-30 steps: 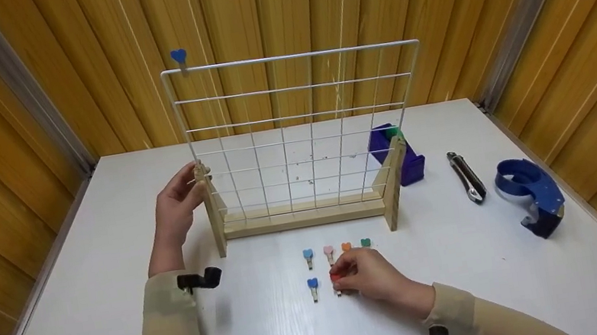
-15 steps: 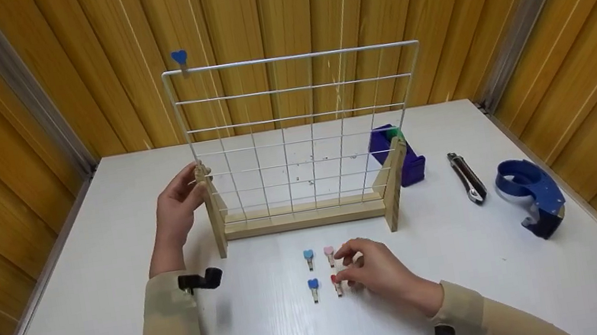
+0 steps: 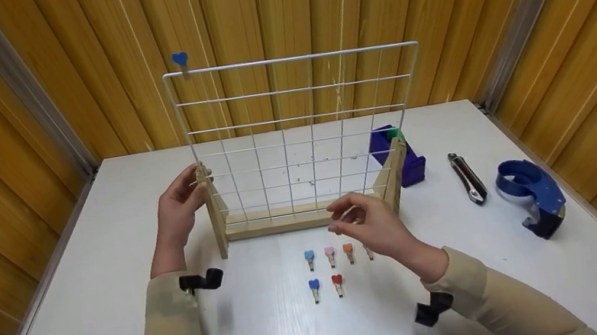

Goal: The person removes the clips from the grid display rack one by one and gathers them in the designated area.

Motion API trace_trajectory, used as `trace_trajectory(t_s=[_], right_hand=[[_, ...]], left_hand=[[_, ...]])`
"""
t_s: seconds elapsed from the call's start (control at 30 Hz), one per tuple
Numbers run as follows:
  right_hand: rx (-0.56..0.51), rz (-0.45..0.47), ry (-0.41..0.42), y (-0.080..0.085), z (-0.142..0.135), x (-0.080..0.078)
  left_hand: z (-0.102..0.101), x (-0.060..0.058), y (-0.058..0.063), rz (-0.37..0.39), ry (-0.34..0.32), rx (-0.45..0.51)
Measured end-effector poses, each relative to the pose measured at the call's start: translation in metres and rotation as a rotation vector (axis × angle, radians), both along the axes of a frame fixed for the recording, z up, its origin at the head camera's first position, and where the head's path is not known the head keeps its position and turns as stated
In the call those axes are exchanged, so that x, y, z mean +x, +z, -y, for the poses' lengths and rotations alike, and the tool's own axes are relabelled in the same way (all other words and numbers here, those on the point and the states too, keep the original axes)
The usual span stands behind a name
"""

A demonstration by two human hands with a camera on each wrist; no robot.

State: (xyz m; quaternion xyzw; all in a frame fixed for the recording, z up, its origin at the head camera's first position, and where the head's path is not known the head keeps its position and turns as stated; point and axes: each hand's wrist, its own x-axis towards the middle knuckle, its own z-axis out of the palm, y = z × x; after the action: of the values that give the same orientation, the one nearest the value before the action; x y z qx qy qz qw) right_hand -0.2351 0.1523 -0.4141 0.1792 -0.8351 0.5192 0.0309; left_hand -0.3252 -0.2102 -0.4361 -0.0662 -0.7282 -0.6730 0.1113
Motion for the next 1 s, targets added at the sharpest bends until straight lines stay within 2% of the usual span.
trace_trajectory(t_s=[0.17,0.5,0.73,1.0], right_hand=[[-0.025,-0.105,0.022,0.029,0.012,-0.009],[-0.079,-0.244,0.100,0.092,0.045,-0.034],[-0.094,-0.320,0.142,0.140,0.071,-0.047],[-0.128,-0.375,0.165,0.183,0.103,-0.059]], left_hand=[[0.000,0.000,0.000,-0.005,0.001,0.009],[-0.001,-0.001,0.000,0.003,-0.009,0.020],[0.000,-0.001,-0.001,0.004,-0.007,0.016],[0.000,-0.001,-0.001,-0.001,-0.004,0.018]])
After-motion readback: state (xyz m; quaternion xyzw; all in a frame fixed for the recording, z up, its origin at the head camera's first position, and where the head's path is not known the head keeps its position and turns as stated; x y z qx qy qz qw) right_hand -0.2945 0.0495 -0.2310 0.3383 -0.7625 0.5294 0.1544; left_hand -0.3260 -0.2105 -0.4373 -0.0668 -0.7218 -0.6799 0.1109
